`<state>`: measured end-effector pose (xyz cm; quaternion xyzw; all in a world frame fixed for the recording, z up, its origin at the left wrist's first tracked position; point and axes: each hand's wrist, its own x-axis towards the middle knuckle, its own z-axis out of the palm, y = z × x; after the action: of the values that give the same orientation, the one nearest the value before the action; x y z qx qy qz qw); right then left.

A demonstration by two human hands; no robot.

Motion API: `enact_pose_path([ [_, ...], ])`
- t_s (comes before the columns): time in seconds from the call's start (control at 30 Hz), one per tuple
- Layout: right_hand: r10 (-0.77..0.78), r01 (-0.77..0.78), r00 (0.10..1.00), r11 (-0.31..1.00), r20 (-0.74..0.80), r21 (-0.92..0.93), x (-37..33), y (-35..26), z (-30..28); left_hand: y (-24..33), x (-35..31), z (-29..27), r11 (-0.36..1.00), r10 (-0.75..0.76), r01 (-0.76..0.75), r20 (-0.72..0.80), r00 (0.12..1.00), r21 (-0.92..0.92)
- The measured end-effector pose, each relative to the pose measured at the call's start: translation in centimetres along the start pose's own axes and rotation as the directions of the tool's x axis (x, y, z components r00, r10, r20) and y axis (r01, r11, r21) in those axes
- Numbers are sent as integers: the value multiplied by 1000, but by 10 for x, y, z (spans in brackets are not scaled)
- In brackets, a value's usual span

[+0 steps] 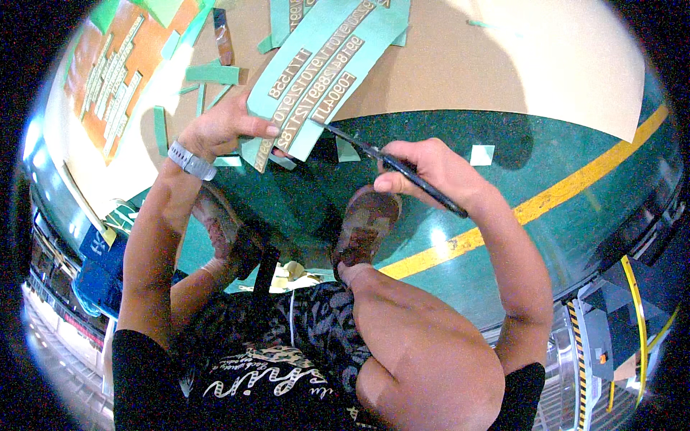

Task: The person cuts individual printed labels from a larger teal-colored sheet using scissors.

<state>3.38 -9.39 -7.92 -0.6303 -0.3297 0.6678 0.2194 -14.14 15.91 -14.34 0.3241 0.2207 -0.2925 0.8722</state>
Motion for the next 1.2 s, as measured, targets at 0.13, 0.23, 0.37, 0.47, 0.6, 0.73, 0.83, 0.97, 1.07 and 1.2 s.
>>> enact_pose_path([
  [0.13, 0, -7, 999, 989, -49, -150, -4, -13, 2, -6, -3, -4, 995, -34, 43, -103, 994, 90],
  [0.23, -71, 46, 994, 964, -87, -261, -5, -9, 6, 3, -6, 0, 979, -146, 164, -140, 979, 125],
  [0.37, -95, 53, 991, 925, -95, -376, -6, -8, 4, 0, -5, -3, 983, -140, 150, -95, 986, 109],
  [0.47, -154, 101, 985, 880, -77, -465, -7, -5, 1, 1, 1, -8, 980, -105, 100, -19, 994, -170],
  [0.6, -213, 162, 977, 806, -23, -569, -9, -6, -3, 3, 22, 1, 956, -120, 107, -32, 992, -273],
  [0.73, -210, 200, 977, 820, 43, -536, -16, -10, -10, 4, 32, 16, 972, -140, 118, -97, 985, -203],
  [0.83, -212, 203, 976, 832, 42, -517, -24, -8, -13, 17, 27, 32, 993, -60, 44, -156, 986, -108],
  [0.97, -218, 215, 975, 862, 46, -459, -30, -14, -16, 26, 13, 47, 994, -40, 19, -210, 977, -103],
  [1.07, -218, 215, 975, 882, 40, -420, -32, -15, -17, 30, 6, 51, 995, -1, -21, -220, 975, -96],
  [1.2, -253, 238, 967, 871, 22, -430, -34, -14, -18, 30, 3, 55, 996, 8, -30, -244, 970, -86],
])
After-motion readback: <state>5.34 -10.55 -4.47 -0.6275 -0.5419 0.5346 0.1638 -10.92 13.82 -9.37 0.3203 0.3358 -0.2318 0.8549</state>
